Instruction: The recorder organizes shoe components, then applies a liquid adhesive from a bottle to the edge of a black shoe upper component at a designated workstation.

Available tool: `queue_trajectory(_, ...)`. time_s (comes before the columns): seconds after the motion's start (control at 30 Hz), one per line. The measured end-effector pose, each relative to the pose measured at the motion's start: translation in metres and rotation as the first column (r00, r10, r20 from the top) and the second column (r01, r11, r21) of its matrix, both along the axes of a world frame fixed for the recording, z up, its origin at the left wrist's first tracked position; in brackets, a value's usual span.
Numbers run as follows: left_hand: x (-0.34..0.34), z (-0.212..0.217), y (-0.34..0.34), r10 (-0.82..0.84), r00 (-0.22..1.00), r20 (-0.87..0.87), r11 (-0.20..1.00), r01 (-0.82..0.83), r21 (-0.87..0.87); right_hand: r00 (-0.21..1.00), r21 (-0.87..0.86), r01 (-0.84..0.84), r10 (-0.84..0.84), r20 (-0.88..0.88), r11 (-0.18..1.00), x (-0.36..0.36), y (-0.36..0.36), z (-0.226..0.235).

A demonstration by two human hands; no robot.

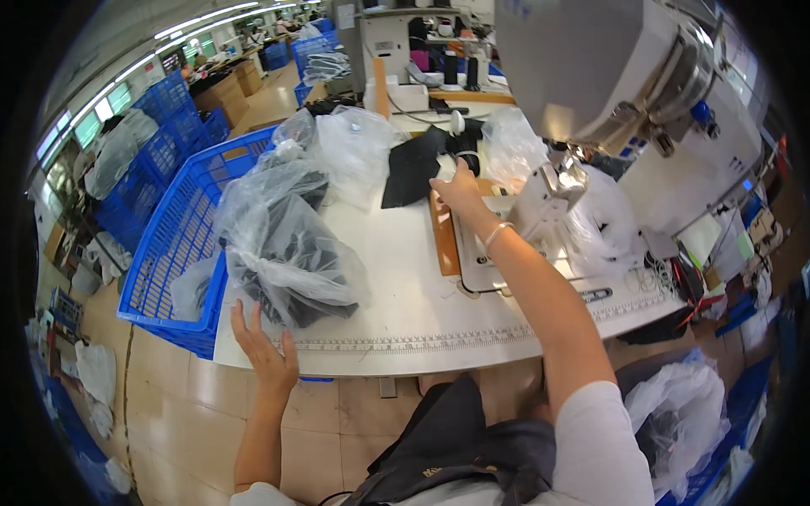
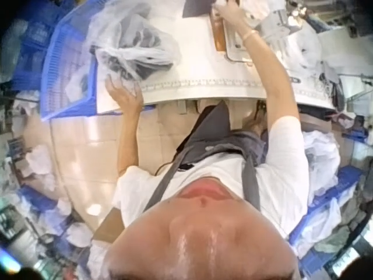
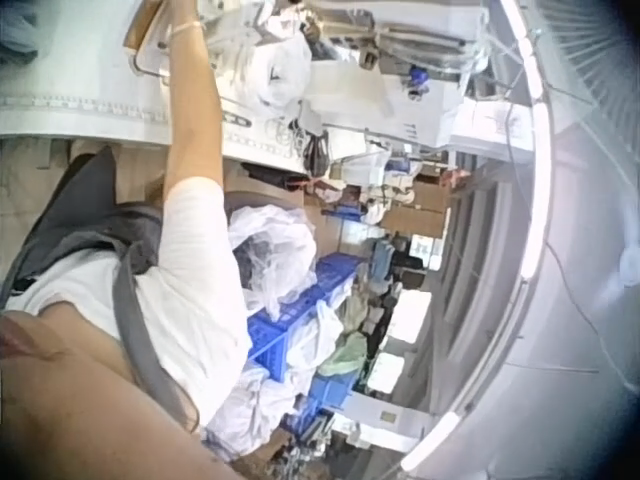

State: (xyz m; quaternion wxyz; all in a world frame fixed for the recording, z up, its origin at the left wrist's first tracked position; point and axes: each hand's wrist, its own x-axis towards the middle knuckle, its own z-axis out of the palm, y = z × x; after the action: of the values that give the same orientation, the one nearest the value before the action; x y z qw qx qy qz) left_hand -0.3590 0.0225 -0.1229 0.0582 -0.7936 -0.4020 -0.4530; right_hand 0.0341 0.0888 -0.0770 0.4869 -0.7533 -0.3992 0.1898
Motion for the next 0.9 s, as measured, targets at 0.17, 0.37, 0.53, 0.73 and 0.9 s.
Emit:
queue_trajectory(0.17, 0.014, 0.006, 0.003, -0.047, 0.999, 0.022, 0.999, 0.047, -0.016, 0.800, 0.230, 0.325, -0.396, 0.451, 0.917, 0.046, 0.058, -0.047)
queue_trajectory(0.37, -0.010, -0.006, 0.001, 0.003, 1.000, -0.008, 0.998, -0.004, -0.067, 0.993, 0.360, -0.019, -0.024, 0.114, 0.933, -0.030, -0.005, -0.020)
queue_trajectory(0.53, 0.008, -0.007, 0.006, 0.030, 0.999, -0.013, 0.999, -0.031, -0.043, 0.995, 0.417, 0.024, -0.061, 0.076, 0.908, -0.043, -0.172, -0.005)
queue_trajectory(0.73, -0.002, -0.019, 0.011, 0.026, 0.999, 0.022, 0.999, -0.027, 0.047, 0.867, 0.654, -0.137, -0.229, 0.443, 0.744, -0.044, -0.298, -0.025)
queue_trajectory(0.9, 0.019, -0.015, -0.024, 0.151, 0.975, 0.161, 0.954, -0.186, 0.236, 0.986, 0.471, -0.016, -0.066, 0.156, 0.882, -0.069, -0.388, -0.029)
